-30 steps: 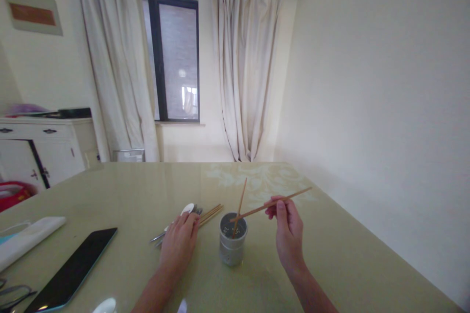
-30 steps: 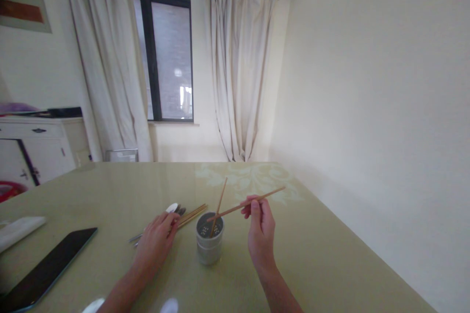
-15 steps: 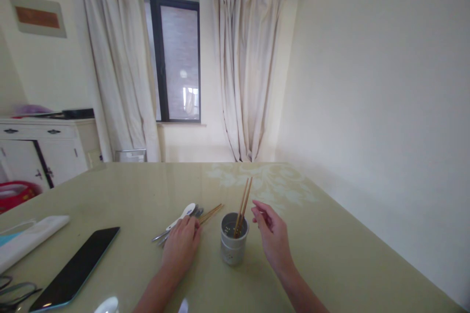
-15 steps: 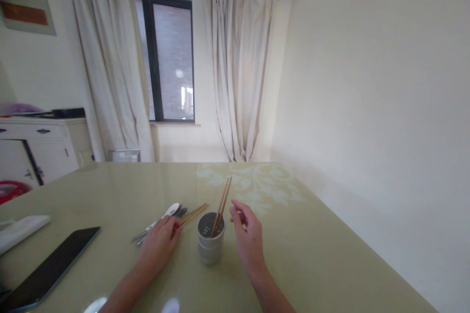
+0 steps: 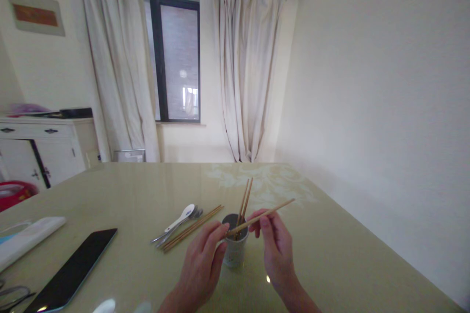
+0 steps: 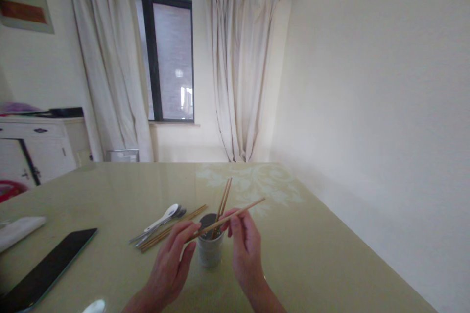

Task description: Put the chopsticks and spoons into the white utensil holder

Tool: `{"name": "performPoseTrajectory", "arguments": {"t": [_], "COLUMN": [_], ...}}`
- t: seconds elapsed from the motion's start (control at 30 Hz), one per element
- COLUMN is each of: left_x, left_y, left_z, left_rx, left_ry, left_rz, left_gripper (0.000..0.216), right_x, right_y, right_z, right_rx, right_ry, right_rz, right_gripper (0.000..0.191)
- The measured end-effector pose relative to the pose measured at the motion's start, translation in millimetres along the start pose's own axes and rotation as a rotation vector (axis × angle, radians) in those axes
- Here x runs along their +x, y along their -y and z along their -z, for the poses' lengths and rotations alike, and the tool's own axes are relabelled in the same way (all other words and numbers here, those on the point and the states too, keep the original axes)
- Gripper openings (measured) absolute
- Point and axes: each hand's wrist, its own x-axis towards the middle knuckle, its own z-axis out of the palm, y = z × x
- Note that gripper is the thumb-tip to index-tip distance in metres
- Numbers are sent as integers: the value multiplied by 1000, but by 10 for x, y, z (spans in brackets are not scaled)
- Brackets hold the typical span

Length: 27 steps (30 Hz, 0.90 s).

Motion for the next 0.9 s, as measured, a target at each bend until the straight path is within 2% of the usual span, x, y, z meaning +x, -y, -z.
{"name": "performPoseTrajectory", "arguments": {"t": [0.1,0.17,0.3,0.43,0.53,0.67,0.9], "left_x": [-8,-14,-48,-45,-10,37,48], "left_y": [142,264,495,618,653,676,712], "left_z": [-58,-112,-153,-30,76,136,130], "left_rx": [-27,-7,232,571,674,659,583], "left_ry": [26,92,282,539,667,723,744], "left_rz": [258,352,396,513,584,628,600], "left_gripper": [30,31,31,33,34,30,26], "right_x": [184,267,270,170,119,103,98], "right_y": [-44,-87,-165,-245,-314,-362,-344], "right_z": [134,209,202,72,13,16,54], "right_rx": [49,11,-47,-66,-43,-43,-111], "right_ry": [-250,-293,-185,-54,-5,-3,-8], "right_rz": [-1,-9,-73,-136,-185,-219,-193], "right_gripper": [34,35,41,40,41,44,39]}}
